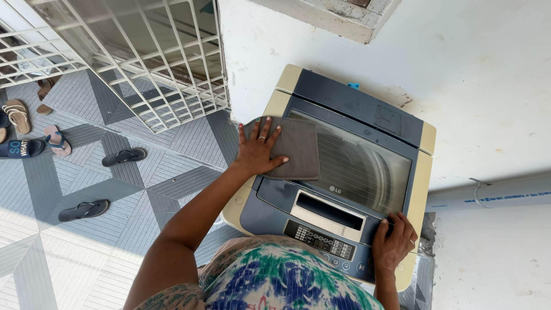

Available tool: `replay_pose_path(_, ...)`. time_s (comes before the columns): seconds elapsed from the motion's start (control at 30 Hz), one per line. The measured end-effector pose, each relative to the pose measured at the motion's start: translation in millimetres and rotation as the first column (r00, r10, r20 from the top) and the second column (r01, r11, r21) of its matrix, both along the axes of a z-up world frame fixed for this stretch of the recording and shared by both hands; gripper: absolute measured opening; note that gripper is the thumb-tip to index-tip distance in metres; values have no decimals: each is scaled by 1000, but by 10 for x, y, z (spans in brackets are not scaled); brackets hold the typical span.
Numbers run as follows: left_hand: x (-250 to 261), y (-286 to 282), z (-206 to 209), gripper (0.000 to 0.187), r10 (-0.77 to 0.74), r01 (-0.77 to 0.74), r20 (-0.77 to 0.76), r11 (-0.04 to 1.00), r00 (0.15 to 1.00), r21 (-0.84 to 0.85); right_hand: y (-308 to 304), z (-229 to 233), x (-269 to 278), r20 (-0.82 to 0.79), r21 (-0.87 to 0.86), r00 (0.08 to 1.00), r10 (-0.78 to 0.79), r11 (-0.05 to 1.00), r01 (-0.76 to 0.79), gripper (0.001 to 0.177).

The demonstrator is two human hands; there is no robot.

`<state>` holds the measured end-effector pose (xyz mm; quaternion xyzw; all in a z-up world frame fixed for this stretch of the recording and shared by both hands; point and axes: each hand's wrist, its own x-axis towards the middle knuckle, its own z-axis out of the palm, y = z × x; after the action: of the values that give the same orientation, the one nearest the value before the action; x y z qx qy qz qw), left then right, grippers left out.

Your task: The person wipes the exterior and lid of a top-loading washing machine using a cloth, then opens the lid and wipes the inside of the drum.

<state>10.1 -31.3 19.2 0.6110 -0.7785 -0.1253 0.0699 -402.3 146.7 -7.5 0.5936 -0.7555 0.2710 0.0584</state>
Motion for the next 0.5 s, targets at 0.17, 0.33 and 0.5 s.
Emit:
replay_pose_path(0.17, -218, 38, 5, 102, 17, 10, 382, 998, 924, -69, 19, -16, -12, 34, -7, 999, 5, 1000, -5, 29)
replay_pose_path(0.33, -311, 805, -291, 93, -210, 213, 32, 965, 977, -156, 13, -43, -39, 38, -11, 999, 9, 1000, -8, 30)
replay_pose_path(0.5, 48, 1548, 6, 94, -258, 256, -35, 965, 966, -47, 17, -87, -76, 24, -5, 1000, 9, 1000, -8, 31)
